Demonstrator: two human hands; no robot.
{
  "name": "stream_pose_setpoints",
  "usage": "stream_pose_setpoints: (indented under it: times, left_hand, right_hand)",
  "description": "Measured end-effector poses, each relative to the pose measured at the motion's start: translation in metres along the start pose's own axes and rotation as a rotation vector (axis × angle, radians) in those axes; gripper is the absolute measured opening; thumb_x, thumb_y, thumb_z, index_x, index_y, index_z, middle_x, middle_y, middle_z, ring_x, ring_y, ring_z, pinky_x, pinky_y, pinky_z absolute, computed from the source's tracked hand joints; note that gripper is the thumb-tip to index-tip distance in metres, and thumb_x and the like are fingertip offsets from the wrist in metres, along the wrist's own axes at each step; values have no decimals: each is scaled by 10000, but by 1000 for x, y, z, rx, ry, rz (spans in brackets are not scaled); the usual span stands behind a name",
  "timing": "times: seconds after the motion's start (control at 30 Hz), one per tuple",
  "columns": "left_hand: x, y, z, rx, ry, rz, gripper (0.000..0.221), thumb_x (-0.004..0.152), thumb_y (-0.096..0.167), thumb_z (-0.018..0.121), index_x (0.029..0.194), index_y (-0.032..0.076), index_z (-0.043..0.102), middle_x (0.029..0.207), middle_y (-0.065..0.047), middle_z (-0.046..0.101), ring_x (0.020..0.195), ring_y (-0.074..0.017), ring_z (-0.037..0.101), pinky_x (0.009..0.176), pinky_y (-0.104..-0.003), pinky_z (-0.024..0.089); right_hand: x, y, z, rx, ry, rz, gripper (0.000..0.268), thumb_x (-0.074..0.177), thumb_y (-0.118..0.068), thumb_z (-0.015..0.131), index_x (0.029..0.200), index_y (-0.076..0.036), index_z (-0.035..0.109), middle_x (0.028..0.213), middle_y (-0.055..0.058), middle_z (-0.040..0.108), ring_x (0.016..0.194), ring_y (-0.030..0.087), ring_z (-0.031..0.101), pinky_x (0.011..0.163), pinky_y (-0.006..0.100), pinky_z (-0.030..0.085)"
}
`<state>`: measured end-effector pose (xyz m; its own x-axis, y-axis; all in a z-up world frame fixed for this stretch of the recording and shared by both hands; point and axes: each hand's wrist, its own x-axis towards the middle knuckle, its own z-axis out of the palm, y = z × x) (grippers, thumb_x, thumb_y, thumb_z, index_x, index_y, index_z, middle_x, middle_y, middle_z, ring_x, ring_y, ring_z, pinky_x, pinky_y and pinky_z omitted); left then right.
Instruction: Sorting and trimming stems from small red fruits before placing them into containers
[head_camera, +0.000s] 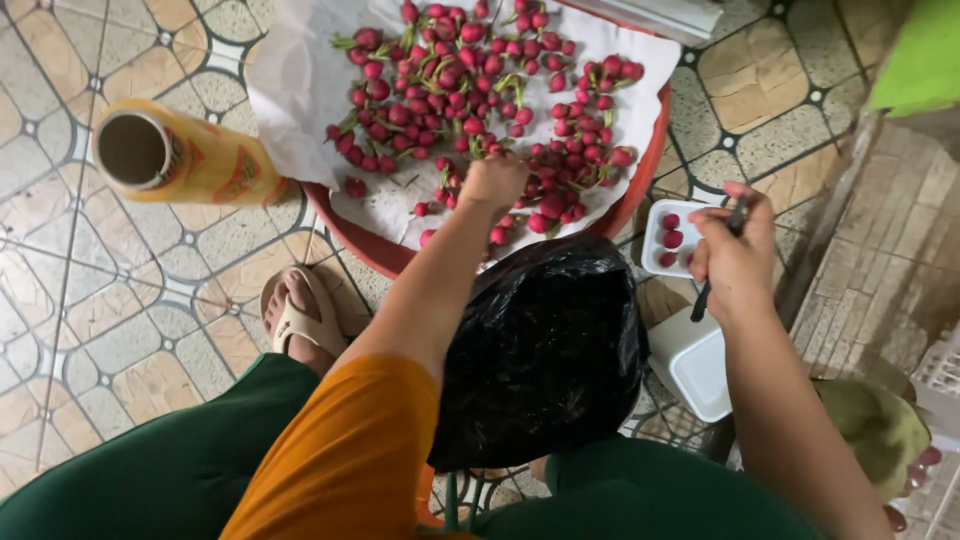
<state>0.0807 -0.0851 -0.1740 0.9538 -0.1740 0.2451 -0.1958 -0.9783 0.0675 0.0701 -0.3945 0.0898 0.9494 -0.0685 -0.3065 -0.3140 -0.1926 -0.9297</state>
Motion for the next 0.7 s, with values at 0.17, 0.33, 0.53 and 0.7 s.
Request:
stream_pose_setpoints:
  times: [0.17,0.33,0.53,0.7]
  left_hand:
    - [-13,-16,-152,-423,-418,-416,401,888,466,707,1241,295,628,1157,-72,699,1002,-420,704,749,-596,575]
    - [-45,19,-249,-1107,-86,-560,474,938,192,760,1368,271,576,1104,-121,731,1085,-394,704,898,-495,581]
    - [-62,84,-312,-1760,58,-645,475,1023,171,603,1476,152,462,1105,-11,676,762,-79,641,537,-171,519]
    - [-65,120,-366,-2009,128,-680,347,1051,191,596,1380,116,512,934,-44,656,734,-106,646,531,-173,505]
  right_hand:
    - [-26,-43,7,19,-124,-7,458,982,-7,582,1403,-92,420,926,135,572,371,144,401,344,286,341]
    - [-62,-99,4,-69,-285,-59,448,1052,-133,571,1449,-58,378,885,154,509,395,162,407,342,292,330]
    - [-114,-175,6,-290,-508,23,410,1041,-315,580,1388,-100,536,720,134,528,282,201,413,257,309,309]
    - [-180,-242,3,-763,-597,-117,421,997,-312,574,1400,-192,563,789,135,699,669,289,611,620,403,473]
